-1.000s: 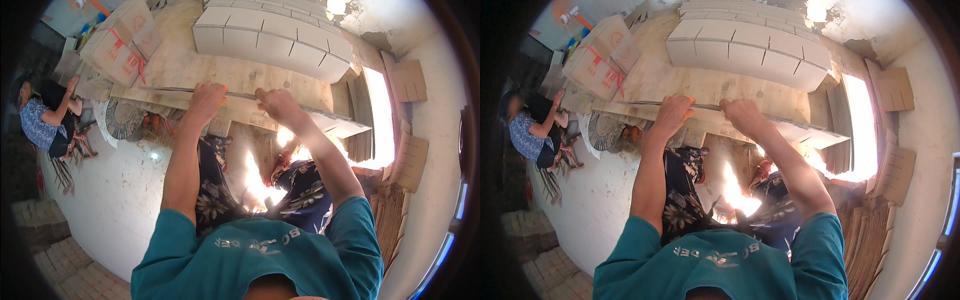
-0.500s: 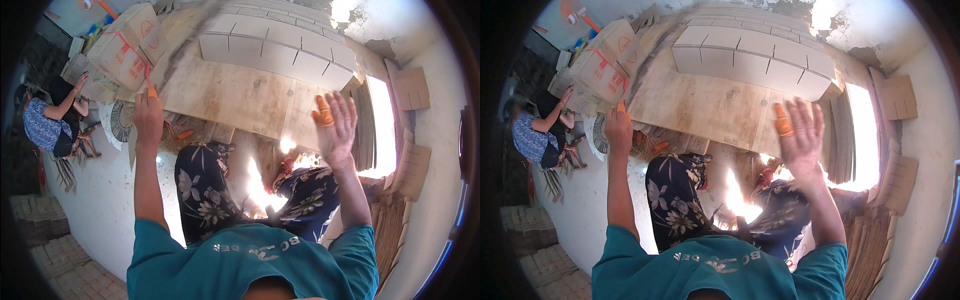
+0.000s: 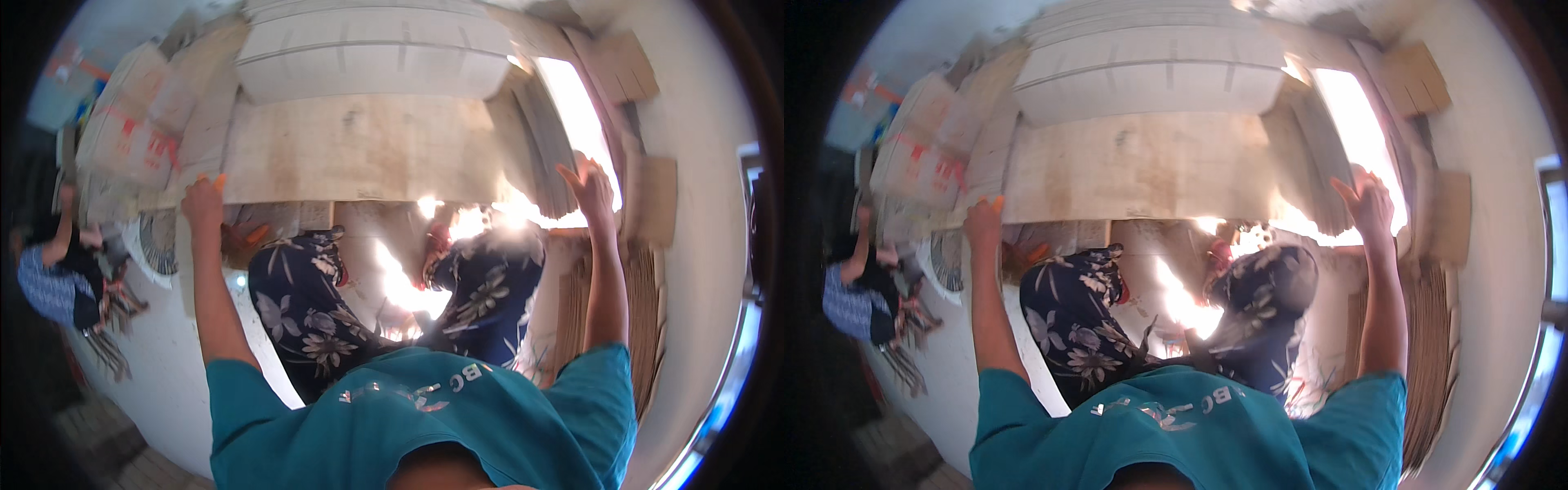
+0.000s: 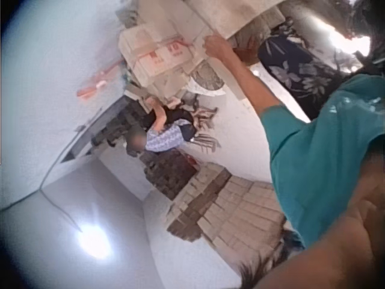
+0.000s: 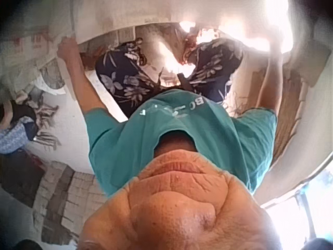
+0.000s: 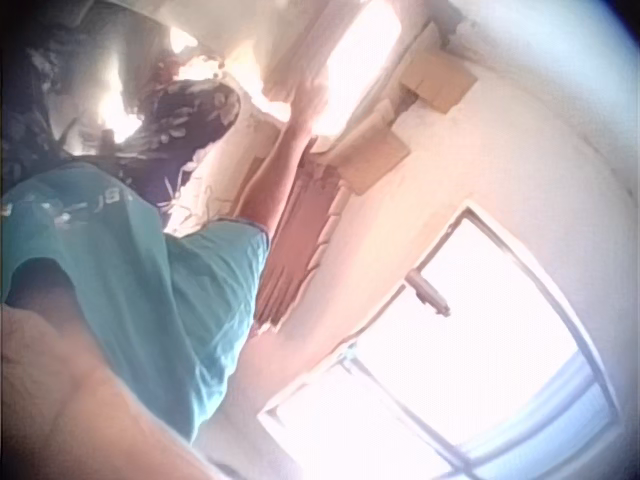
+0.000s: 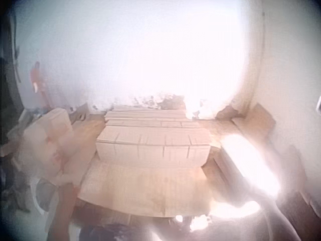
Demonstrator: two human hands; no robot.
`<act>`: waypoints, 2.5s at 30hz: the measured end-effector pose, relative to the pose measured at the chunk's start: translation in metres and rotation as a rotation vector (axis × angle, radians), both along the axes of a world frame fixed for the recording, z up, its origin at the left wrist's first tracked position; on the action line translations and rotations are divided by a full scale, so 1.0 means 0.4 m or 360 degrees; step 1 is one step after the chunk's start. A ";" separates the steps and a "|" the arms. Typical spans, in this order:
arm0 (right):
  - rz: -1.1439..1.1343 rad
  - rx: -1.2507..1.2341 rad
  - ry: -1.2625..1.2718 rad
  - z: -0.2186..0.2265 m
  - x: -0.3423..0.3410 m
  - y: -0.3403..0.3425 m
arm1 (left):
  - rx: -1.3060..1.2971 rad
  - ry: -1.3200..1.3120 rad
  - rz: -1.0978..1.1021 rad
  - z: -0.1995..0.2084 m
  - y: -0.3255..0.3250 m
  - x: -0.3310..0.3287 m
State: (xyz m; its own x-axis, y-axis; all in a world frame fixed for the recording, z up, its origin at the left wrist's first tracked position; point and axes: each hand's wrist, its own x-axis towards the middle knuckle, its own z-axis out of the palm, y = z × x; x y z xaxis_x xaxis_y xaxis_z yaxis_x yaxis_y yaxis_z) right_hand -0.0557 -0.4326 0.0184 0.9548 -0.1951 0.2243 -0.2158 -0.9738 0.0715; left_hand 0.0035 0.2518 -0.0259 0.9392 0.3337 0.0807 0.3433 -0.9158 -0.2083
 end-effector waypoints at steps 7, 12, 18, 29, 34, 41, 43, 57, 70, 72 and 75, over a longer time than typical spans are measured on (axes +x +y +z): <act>0.0142 0.0062 0.0179 0.018 0.057 -0.052 | -0.0392 -0.0358 -0.0692 0.087 -0.198 -0.049; -0.0030 0.0195 0.0188 0.052 0.053 -0.004 | -0.0543 -0.0298 -0.1030 0.087 -0.378 -0.126; 0.0378 -0.0110 0.0040 -0.043 0.050 0.041 | -0.0379 -0.0112 -0.1187 0.071 -0.410 -0.139; 0.0175 -0.0015 0.0125 0.018 0.094 -0.107 | -0.0730 -0.0288 -0.0888 0.044 -0.354 -0.091; 0.0055 0.0264 0.0015 0.047 0.065 -0.052 | -0.0771 -0.0200 -0.0759 0.051 -0.352 -0.089; 0.0137 0.0605 0.0280 0.095 0.065 -0.104 | -0.0934 -0.0272 -0.0791 0.041 -0.359 -0.088; 0.0213 0.0465 0.0229 0.095 0.068 -0.078 | -0.0978 -0.0406 -0.0908 0.019 -0.359 -0.082; 0.0337 0.0803 -0.1248 0.355 0.090 0.221 | -0.0893 -0.0415 -0.0999 0.111 -0.436 0.034; 0.0718 0.2698 -0.1178 0.223 0.175 0.272 | -0.0205 -0.0738 -0.1501 0.084 -0.861 0.525; 0.0583 0.2747 -0.1023 0.188 0.182 0.269 | -0.0180 -0.0635 -0.1469 0.051 -0.878 0.564; 0.0176 0.2447 -0.0651 0.156 0.189 0.245 | -0.0096 -0.0445 -0.1558 0.050 -0.887 0.579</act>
State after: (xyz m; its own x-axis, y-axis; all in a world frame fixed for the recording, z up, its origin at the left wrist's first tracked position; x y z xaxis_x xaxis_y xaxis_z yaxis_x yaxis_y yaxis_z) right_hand 0.0201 -0.3345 0.0809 0.9066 -0.4041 0.1215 0.1006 -0.0727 -0.9923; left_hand 0.2349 -0.1028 -0.0058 0.7522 -0.5599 0.3474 -0.5326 -0.8270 -0.1798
